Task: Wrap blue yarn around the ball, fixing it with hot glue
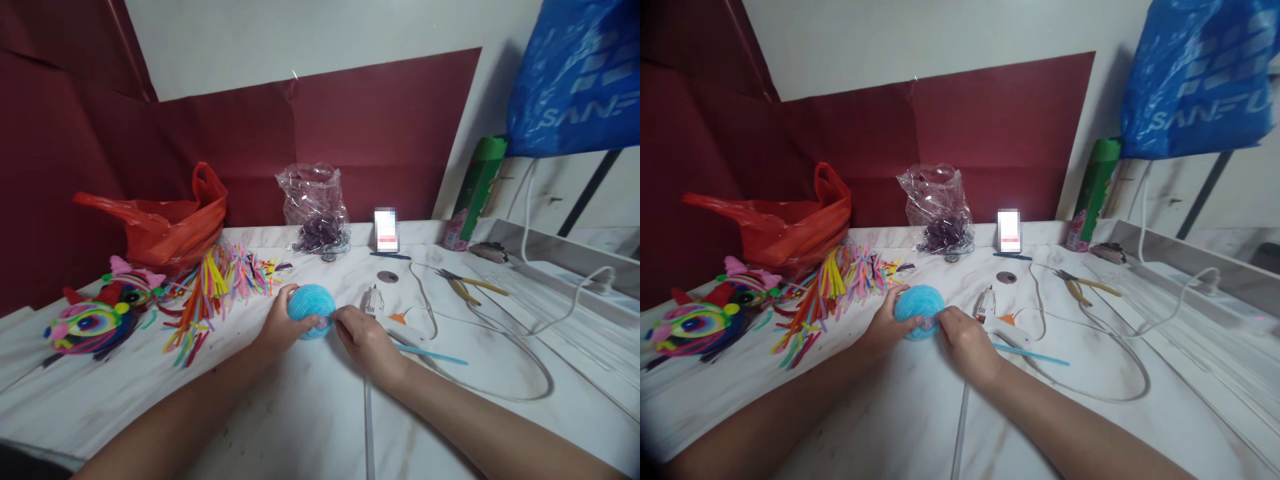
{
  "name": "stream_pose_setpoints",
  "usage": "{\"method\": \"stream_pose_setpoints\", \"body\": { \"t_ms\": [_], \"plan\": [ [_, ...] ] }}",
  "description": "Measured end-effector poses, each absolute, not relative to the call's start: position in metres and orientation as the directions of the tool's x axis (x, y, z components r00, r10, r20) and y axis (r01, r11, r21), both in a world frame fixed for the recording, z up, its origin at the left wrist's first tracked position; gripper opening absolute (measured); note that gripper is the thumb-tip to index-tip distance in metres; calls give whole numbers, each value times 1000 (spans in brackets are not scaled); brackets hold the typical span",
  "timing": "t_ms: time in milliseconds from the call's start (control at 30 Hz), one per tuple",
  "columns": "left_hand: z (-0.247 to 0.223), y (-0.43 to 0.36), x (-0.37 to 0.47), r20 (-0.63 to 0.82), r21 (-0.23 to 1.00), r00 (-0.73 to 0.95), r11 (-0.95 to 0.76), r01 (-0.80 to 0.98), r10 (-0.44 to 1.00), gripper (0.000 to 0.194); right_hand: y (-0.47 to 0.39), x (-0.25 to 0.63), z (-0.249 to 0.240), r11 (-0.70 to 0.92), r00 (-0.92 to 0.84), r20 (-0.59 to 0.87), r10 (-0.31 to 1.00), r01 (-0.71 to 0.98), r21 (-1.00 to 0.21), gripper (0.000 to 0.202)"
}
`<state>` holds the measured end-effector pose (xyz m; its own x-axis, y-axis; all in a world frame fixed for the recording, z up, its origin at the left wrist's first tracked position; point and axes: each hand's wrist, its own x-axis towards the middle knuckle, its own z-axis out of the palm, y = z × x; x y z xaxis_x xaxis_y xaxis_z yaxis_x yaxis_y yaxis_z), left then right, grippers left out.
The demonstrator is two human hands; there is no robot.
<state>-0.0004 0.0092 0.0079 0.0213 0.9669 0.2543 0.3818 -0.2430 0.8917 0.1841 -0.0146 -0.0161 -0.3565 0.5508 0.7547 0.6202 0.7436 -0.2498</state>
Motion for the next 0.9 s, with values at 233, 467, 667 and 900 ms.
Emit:
{"method": "stream_pose_setpoints", "body": {
  "t_ms": [233, 467, 667, 900],
  "plan": [
    [4, 9, -2, 286, 887, 35, -278, 368, 958, 71, -12, 183, -19, 720, -325, 751, 574, 638, -274, 18],
    [6, 7, 1, 237, 898, 12, -224, 379, 971, 75, -13, 180, -19, 719, -325, 749, 578, 638, -277, 18],
    [10, 5, 3, 217, 916, -14, -198, 348, 976, 73, -15, 177, -19, 640, -179, 738, 651, 653, -406, 10],
    [5, 7, 6, 230, 931, 9, -223, 289, 973, 72, -17, 178, -18, 713, -270, 760, 591, 616, -336, 17]
  ]
}}
